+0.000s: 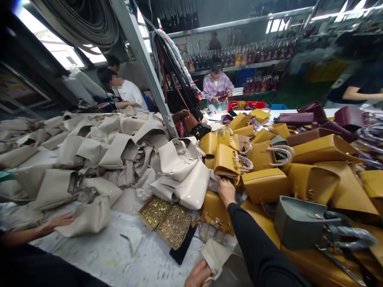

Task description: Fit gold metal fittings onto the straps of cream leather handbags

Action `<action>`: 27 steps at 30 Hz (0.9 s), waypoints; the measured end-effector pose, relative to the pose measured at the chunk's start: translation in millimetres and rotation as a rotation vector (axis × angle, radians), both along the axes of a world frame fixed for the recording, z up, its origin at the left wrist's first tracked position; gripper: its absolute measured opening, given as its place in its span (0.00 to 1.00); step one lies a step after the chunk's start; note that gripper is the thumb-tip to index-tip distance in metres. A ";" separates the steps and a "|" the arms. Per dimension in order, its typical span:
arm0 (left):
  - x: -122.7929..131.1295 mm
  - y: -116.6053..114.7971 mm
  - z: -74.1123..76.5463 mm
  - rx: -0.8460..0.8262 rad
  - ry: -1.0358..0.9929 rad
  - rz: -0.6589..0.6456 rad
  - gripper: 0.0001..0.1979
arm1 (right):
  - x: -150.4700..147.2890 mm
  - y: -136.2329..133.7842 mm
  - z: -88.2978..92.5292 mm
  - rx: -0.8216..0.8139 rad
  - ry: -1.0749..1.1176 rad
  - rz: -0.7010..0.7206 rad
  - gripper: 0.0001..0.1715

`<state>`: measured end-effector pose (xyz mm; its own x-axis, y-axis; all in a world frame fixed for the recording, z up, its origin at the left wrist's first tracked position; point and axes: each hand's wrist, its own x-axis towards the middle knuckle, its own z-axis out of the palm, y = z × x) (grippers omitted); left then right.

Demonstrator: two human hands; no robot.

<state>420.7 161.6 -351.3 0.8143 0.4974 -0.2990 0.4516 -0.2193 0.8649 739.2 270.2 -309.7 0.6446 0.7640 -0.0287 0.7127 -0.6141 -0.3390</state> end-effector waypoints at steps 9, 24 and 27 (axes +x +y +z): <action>6.7 -4.8 19.9 0.047 0.001 0.086 0.34 | -2.8 -79.7 125.5 0.489 -0.151 0.046 0.18; 51.9 30.8 47.9 0.151 0.076 -0.028 0.15 | -104.8 -367.1 101.9 1.146 0.904 -1.270 0.15; 44.5 31.9 45.6 0.141 0.046 -0.052 0.16 | -134.7 -379.2 73.1 1.129 0.939 -1.344 0.13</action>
